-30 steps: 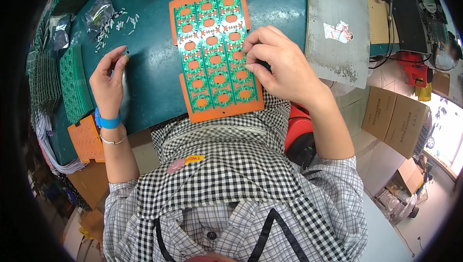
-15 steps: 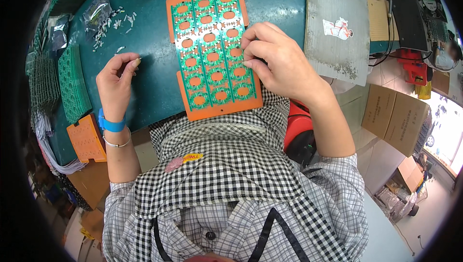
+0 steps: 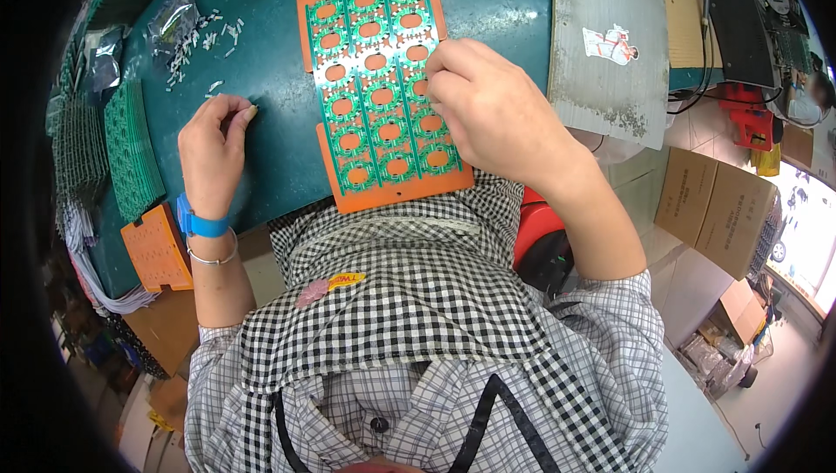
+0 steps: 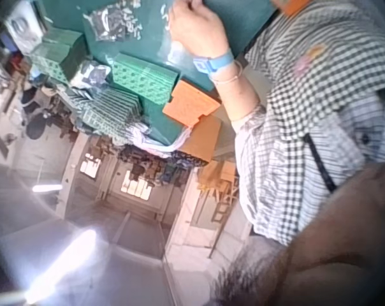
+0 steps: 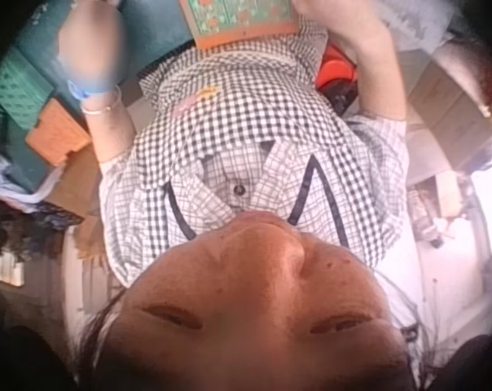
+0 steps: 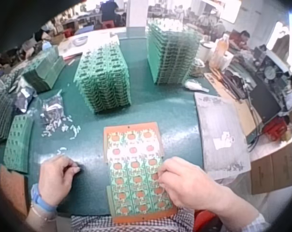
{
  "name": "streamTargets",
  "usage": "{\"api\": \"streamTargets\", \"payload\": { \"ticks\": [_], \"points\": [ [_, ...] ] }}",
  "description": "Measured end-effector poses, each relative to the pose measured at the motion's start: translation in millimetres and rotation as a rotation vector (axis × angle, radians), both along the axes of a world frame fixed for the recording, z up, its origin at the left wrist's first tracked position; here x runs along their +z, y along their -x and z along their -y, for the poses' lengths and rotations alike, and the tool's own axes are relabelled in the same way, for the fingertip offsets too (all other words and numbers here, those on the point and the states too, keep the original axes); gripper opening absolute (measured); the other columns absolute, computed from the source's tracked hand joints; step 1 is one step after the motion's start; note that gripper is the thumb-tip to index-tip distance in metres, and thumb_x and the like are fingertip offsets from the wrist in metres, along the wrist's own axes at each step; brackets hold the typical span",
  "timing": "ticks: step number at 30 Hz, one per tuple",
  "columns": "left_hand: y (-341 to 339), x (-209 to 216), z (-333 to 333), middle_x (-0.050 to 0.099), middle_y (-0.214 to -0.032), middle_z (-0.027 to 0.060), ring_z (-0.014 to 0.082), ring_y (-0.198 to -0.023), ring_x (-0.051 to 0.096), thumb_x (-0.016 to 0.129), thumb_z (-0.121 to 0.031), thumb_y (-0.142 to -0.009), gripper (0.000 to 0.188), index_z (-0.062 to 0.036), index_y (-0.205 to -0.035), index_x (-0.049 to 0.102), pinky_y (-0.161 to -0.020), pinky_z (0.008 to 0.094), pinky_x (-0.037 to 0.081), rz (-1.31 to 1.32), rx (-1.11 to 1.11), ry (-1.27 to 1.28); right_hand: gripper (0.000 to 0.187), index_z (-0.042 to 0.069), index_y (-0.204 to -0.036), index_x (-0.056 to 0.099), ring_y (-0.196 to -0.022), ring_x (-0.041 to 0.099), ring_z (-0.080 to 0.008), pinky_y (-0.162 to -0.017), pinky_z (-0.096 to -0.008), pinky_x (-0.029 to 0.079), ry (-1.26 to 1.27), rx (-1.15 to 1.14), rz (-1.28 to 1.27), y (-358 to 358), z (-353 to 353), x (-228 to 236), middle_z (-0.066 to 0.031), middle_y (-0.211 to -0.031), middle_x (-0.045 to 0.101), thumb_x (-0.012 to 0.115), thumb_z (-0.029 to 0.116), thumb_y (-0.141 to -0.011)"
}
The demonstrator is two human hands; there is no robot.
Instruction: The person places small cylindrical components into holes on a green circuit board held in an orange jig. They pick components from a pile on the table and insert them one by one into the board's grid of holes, occasionally adjusting the board's position.
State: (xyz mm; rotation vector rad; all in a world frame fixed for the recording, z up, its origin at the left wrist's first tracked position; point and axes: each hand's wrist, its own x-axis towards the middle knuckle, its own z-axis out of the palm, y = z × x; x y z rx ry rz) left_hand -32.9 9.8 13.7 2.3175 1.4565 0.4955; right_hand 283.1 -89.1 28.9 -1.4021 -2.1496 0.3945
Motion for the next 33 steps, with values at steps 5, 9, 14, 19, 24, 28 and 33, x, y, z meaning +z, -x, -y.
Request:
{"api": "streamTargets", "payload": {
  "ticks": [5,9,14,19,24,28,33],
  "points": [
    [-12.6,5.1,11.7,0.065,-0.078,0.0032,0.0098,-0.069,0.057,0.073,-0.006,-0.091,0.008,0.0003,-0.092,0.068,-0.065,0.0264,0.048,0.361,0.057,0.245,0.016,-0.004,-0.085,0.064,-0.093,0.064,-0.0306,-0.077,-0.0399,0.056,-0.001,-0.006,-0.015,0.9,1.0,-1.8,-0.0118,-0.096,0.062,0.074,-0.005,-0.073],
    [-20.8,7.6,22.7,0.063,-0.081,-0.0028,0.0042,-0.073,0.055,0.072,-0.008,-0.095,0.010,0.0003,-0.095,0.067,-0.066,0.0217,0.046,0.681,0.010,0.586,0.015,-0.005,-0.081,0.064,-0.093,0.064,-0.0297,-0.077,-0.0395,0.055,0.036,0.030,0.019,4.2,-1.0,2.1,-0.0110,-0.094,0.063,0.076,-0.003,-0.072],
    [-32.9,13.1,33.6,0.065,-0.087,0.0010,0.0067,-0.074,0.056,0.069,-0.011,-0.098,0.011,-0.0010,-0.097,0.065,-0.067,0.0215,0.046,0.866,-0.048,0.779,0.015,-0.003,-0.080,0.066,-0.093,0.063,-0.0279,-0.075,-0.0389,0.055,0.080,0.004,0.033,1.2,1.9,6.7,-0.0089,-0.092,0.064,0.078,0.000,-0.071],
    [-47.4,17.9,43.0,0.065,-0.087,0.0018,0.0070,-0.076,0.057,0.069,-0.011,-0.098,0.012,-0.0004,-0.098,0.064,-0.068,0.0220,0.047,0.933,-0.080,0.792,0.019,0.002,-0.087,0.070,-0.089,0.064,-0.0269,-0.076,-0.0377,0.054,0.030,-0.010,-0.198,17.2,0.9,21.1,-0.0075,-0.093,0.065,0.081,0.004,-0.072],
    [-54.4,18.7,52.2,0.065,-0.090,0.0011,0.0068,-0.080,0.059,0.069,-0.008,-0.098,0.009,-0.0005,-0.100,0.065,-0.071,0.0215,0.049,0.975,-0.125,0.856,0.022,0.003,-0.091,0.072,-0.086,0.067,-0.0222,-0.072,-0.0321,0.056,0.075,-0.032,-0.555,44.4,-4.5,15.7,-0.0066,-0.095,0.066,0.083,0.002,-0.072],
    [-57.0,19.5,56.2,0.066,-0.094,0.0019,0.0076,-0.084,0.061,0.069,-0.004,-0.096,0.007,0.0003,-0.099,0.065,-0.074,0.0223,0.050,0.886,-0.194,0.745,0.018,0.002,-0.090,0.071,-0.084,0.068,-0.0211,-0.071,-0.0300,0.056,0.110,0.009,-0.631,48.1,-4.3,13.2,-0.0070,-0.096,0.066,0.081,0.000,-0.075],
    [-58.9,23.8,57.3,0.066,-0.090,0.0056,0.0101,-0.081,0.061,0.071,-0.004,-0.093,0.008,0.0013,-0.095,0.065,-0.072,0.0246,0.051,0.651,-0.261,0.434,0.012,0.001,-0.088,0.066,-0.083,0.067,-0.0210,-0.071,-0.0301,0.054,0.074,-0.044,-0.533,48.7,-7.2,13.2,-0.0085,-0.097,0.066,0.075,-0.002,-0.081]
  ]
}}
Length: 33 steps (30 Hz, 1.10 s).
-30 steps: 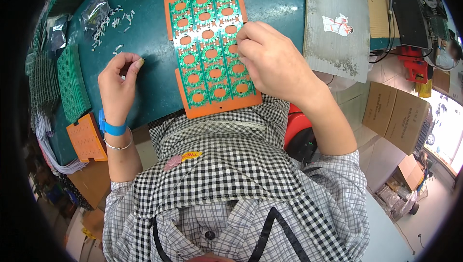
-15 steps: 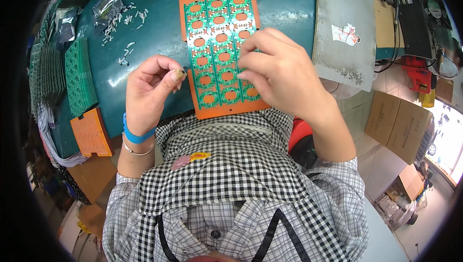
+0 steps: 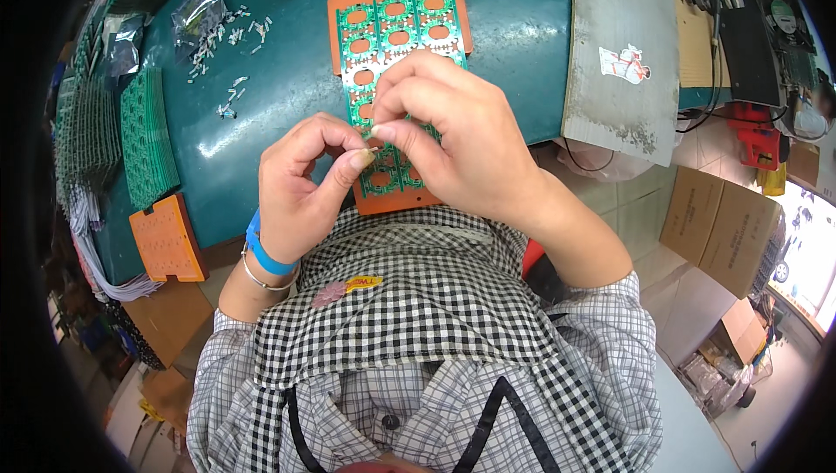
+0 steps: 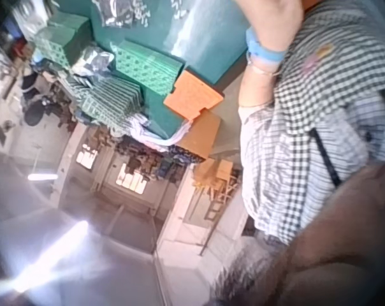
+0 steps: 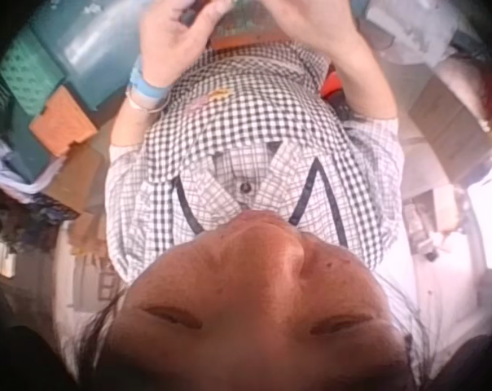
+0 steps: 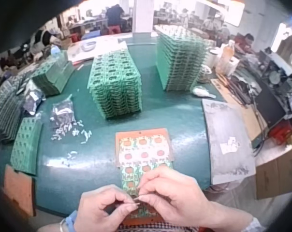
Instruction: The person places small cylindrical components into holes on a green circuit board held in an orange jig. They pick components from a pile on the table and insert them one by one into the board's grid of holes, occasionally adjusting the board's position.
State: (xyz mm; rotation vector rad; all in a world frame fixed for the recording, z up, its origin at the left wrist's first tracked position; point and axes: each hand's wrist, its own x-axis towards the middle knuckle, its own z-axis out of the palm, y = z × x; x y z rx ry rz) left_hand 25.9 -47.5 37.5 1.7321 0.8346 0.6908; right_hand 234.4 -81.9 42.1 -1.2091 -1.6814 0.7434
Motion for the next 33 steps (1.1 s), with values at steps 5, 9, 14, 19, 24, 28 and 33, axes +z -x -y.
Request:
{"api": "streamTargets", "payload": {
  "ticks": [5,9,14,19,24,28,33],
  "points": [
    [-0.5,3.6,1.5,0.066,-0.088,0.0059,0.0110,-0.079,0.060,0.071,-0.003,-0.092,0.007,0.0012,-0.093,0.065,-0.072,0.0258,0.050,-0.033,0.048,-0.039,0.011,0.000,-0.089,0.062,-0.082,0.066,-0.0211,-0.069,-0.0310,0.053,0.038,-0.085,0.072,-15.7,4.2,1.1,-0.0094,-0.096,0.065,0.070,-0.005,-0.083],
    [10.7,-4.4,-1.7,0.065,-0.088,0.0042,0.0105,-0.079,0.058,0.069,-0.002,-0.093,0.006,0.0014,-0.093,0.064,-0.073,0.0253,0.049,-0.022,0.100,-0.026,0.013,-0.001,-0.086,0.058,-0.079,0.063,-0.0245,-0.069,-0.0346,0.051,0.255,-0.007,0.136,-40.2,25.3,-1.1,-0.0096,-0.094,0.062,0.067,-0.009,-0.082],
    [17.0,-14.2,-3.3,0.063,-0.091,0.0019,0.0088,-0.082,0.056,0.068,-0.005,-0.096,0.008,0.0012,-0.095,0.063,-0.077,0.0240,0.047,-0.038,0.099,0.036,0.013,-0.001,-0.082,0.055,-0.083,0.063,-0.0316,-0.071,-0.0386,0.051,0.271,-0.016,0.276,-43.4,40.5,-6.5,-0.0112,-0.093,0.059,0.066,-0.009,-0.080],
    [18.5,-16.9,-1.8,0.062,-0.091,0.0007,0.0077,-0.083,0.055,0.068,-0.006,-0.097,0.009,0.0013,-0.094,0.063,-0.077,0.0236,0.047,-0.029,0.110,0.078,0.014,-0.001,-0.081,0.055,-0.085,0.062,-0.0338,-0.072,-0.0418,0.051,0.207,-0.026,0.335,-42.6,40.5,-11.5,-0.0121,-0.092,0.058,0.067,-0.008,-0.078],
    [18.5,-16.5,-2.3,0.061,-0.090,0.0002,0.0073,-0.082,0.054,0.068,-0.007,-0.097,0.010,0.0013,-0.094,0.063,-0.078,0.0232,0.047,-0.035,0.104,0.086,0.015,-0.002,-0.081,0.054,-0.086,0.061,-0.0338,-0.072,-0.0424,0.051,0.180,-0.025,0.361,-41.8,39.8,-13.6,-0.0123,-0.092,0.058,0.068,-0.007,-0.078],
    [18.4,-17.6,-1.6,0.061,-0.090,0.0002,0.0072,-0.082,0.054,0.068,-0.007,-0.097,0.010,0.0012,-0.094,0.063,-0.078,0.0230,0.047,-0.036,0.108,0.098,0.014,-0.001,-0.082,0.056,-0.087,0.061,-0.0335,-0.073,-0.0424,0.052,0.169,-0.018,0.376,-42.6,39.0,-14.0,-0.0123,-0.092,0.058,0.068,-0.006,-0.078],
    [18.4,-17.1,-1.0,0.061,-0.090,0.0002,0.0072,-0.083,0.054,0.068,-0.008,-0.097,0.011,0.0012,-0.095,0.063,-0.078,0.0229,0.047,-0.030,0.102,0.111,0.016,-0.001,-0.089,0.059,-0.090,0.061,-0.0320,-0.075,-0.0413,0.054,0.072,-0.003,0.459,-38.5,38.4,-16.8,-0.0114,-0.095,0.057,0.067,-0.006,-0.076]
  ]
}}
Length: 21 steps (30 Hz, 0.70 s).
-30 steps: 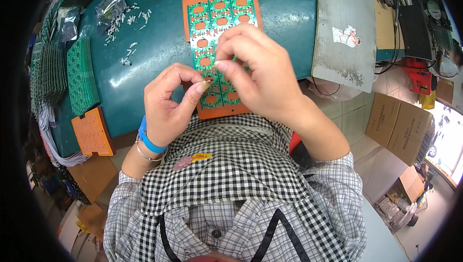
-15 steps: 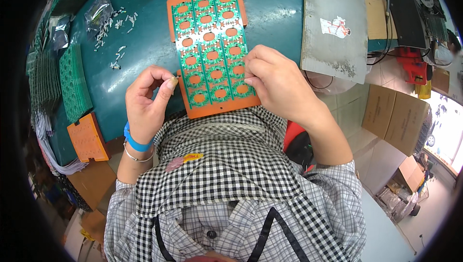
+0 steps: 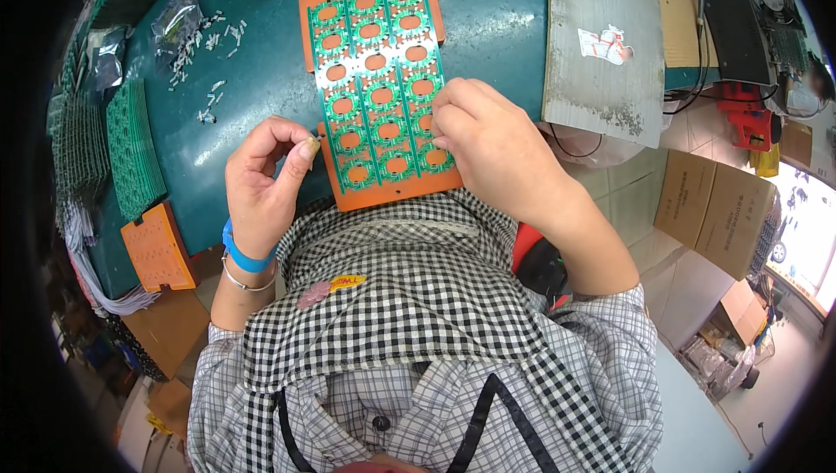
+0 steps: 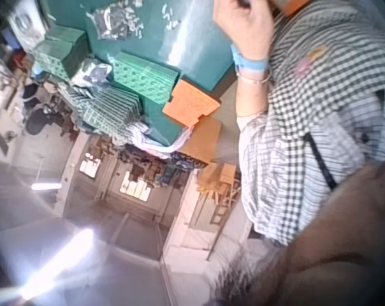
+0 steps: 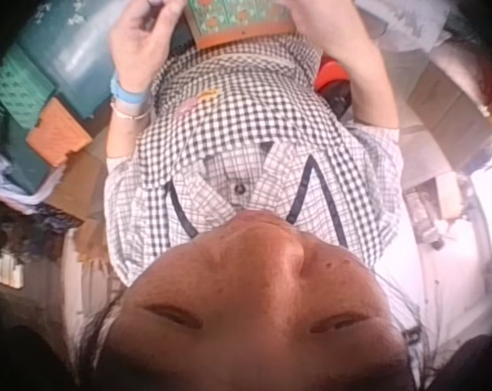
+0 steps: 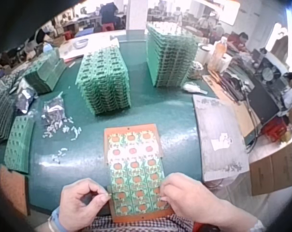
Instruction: The person places small cylindrical components into holes on a green circuit board held in an orange jig. They pick components from a pile on the table and insert them one by one into the board's grid of holes, occasionally adjusting the board's position.
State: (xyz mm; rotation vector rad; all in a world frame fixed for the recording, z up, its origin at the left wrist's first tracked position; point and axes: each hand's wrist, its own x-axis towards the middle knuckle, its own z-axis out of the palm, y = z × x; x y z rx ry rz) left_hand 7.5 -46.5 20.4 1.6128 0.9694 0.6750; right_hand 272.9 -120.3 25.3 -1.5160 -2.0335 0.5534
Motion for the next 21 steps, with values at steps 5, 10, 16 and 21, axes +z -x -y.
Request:
{"api": "streamTargets", "payload": {
  "ticks": [5,10,16,21],
  "points": [
    [0.4,0.7,1.0,0.060,-0.092,0.0007,0.0073,-0.083,0.054,0.068,-0.007,-0.098,0.011,0.0017,-0.096,0.062,-0.078,0.0228,0.046,-0.001,-0.008,-0.015,0.024,-0.002,-0.097,0.058,-0.095,0.058,-0.0307,-0.076,-0.0405,0.055,-0.025,0.037,0.185,6.1,6.4,-0.7,-0.0123,-0.100,0.055,0.063,-0.006,-0.074],
    [2.7,-0.2,2.2,0.060,-0.092,0.0007,0.0074,-0.083,0.053,0.067,-0.006,-0.098,0.010,0.0018,-0.097,0.062,-0.077,0.0227,0.046,0.010,-0.005,-0.020,0.025,-0.002,-0.098,0.058,-0.096,0.057,-0.0310,-0.078,-0.0398,0.054,-0.033,0.020,0.201,5.6,7.7,-2.5,-0.0135,-0.101,0.054,0.062,-0.006,-0.075],
    [2.8,1.5,3.8,0.060,-0.093,0.0012,0.0074,-0.083,0.054,0.067,-0.006,-0.098,0.009,0.0014,-0.097,0.062,-0.077,0.0228,0.046,0.020,-0.006,-0.015,0.024,-0.001,-0.097,0.060,-0.095,0.058,-0.0303,-0.079,-0.0402,0.054,-0.011,0.057,0.114,-1.2,3.3,-2.1,-0.0108,-0.099,0.055,0.065,-0.005,-0.074],
    [3.2,1.2,3.8,0.060,-0.093,0.0015,0.0076,-0.083,0.054,0.067,-0.006,-0.098,0.008,0.0014,-0.097,0.062,-0.076,0.0228,0.046,0.032,-0.013,-0.033,0.020,0.000,-0.094,0.061,-0.094,0.060,-0.0297,-0.078,-0.0395,0.054,-0.020,0.063,0.070,-4.2,0.0,-2.3,-0.0100,-0.097,0.057,0.067,-0.005,-0.075]
  ]
}}
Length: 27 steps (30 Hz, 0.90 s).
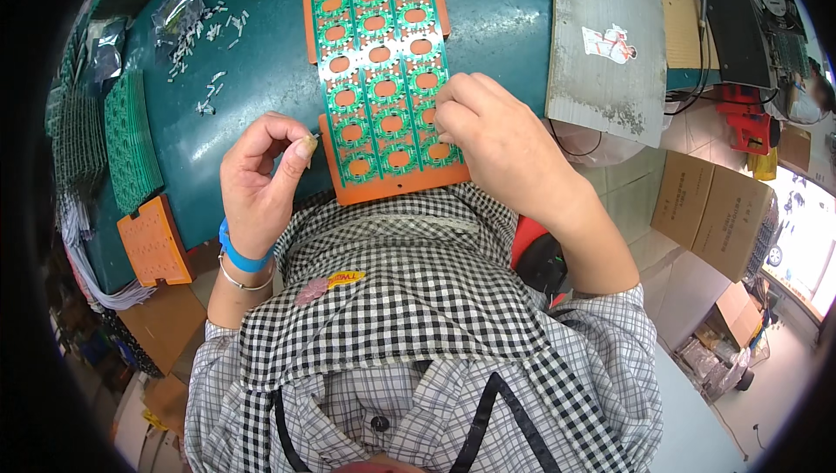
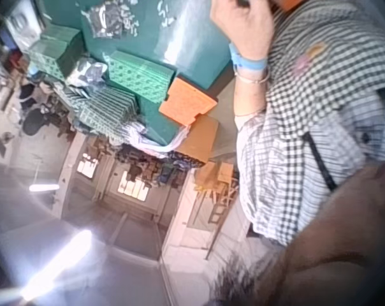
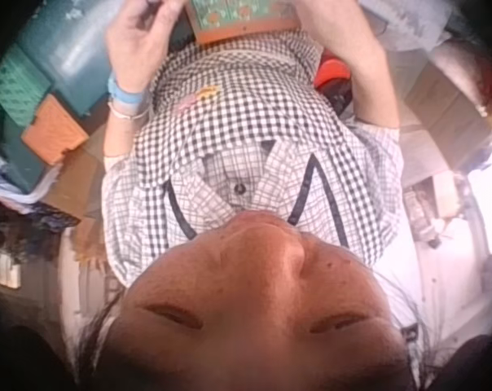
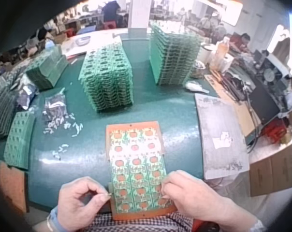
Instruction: The person places small cylindrical components into holes on a green circuit board held in an orange jig. They pick components from a pile on the table and insert them one by one into the board's grid of holes, occasionally adjusting the board's position.
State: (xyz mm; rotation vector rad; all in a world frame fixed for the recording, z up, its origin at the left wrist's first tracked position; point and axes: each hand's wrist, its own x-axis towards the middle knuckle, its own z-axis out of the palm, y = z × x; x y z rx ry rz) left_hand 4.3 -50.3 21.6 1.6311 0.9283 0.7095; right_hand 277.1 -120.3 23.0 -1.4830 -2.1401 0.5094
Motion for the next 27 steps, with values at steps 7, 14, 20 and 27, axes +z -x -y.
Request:
{"api": "streamTargets", "payload": {
  "ticks": [7,14,20,27],
  "points": [
    [-0.8,3.1,0.7,0.060,-0.093,0.0022,0.0083,-0.083,0.054,0.067,-0.005,-0.098,0.008,0.0015,-0.097,0.062,-0.077,0.0232,0.046,-0.013,-0.006,0.002,0.019,-0.001,-0.094,0.059,-0.093,0.059,-0.0293,-0.076,-0.0383,0.055,-0.020,-0.095,0.120,13.3,6.5,-0.3,-0.0112,-0.099,0.056,0.065,-0.003,-0.075],
    [-0.3,6.8,6.8,0.062,-0.094,0.0043,0.0102,-0.083,0.056,0.066,-0.005,-0.098,0.008,0.0017,-0.096,0.062,-0.078,0.0251,0.048,-0.021,-0.043,-0.013,0.019,0.001,-0.096,0.059,-0.096,0.057,-0.0275,-0.080,-0.0363,0.054,-0.043,-0.017,0.253,17.3,8.5,3.4,-0.0104,-0.101,0.055,0.062,0.001,-0.077],
    [-2.0,0.6,29.1,0.065,-0.086,0.0048,0.0110,-0.074,0.060,0.070,-0.001,-0.091,0.004,-0.0008,-0.091,0.066,-0.068,0.0259,0.050,0.127,-0.141,0.097,0.016,0.003,-0.098,0.065,-0.094,0.063,-0.0269,-0.082,-0.0348,0.054,0.031,-0.014,-0.080,-16.3,-7.6,2.8,-0.0069,-0.102,0.062,0.069,0.006,-0.083],
    [-10.8,-7.8,50.7,0.067,-0.090,0.0065,0.0133,-0.080,0.063,0.070,-0.008,-0.095,0.009,-0.0016,-0.093,0.065,-0.074,0.0274,0.053,0.234,-0.517,0.440,0.025,0.004,-0.117,0.068,-0.094,0.065,-0.0201,-0.076,-0.0320,0.055,0.057,-0.418,-0.223,-48.6,-101.4,-26.6,-0.0093,-0.109,0.065,0.063,0.021,-0.099]
  ]
}}
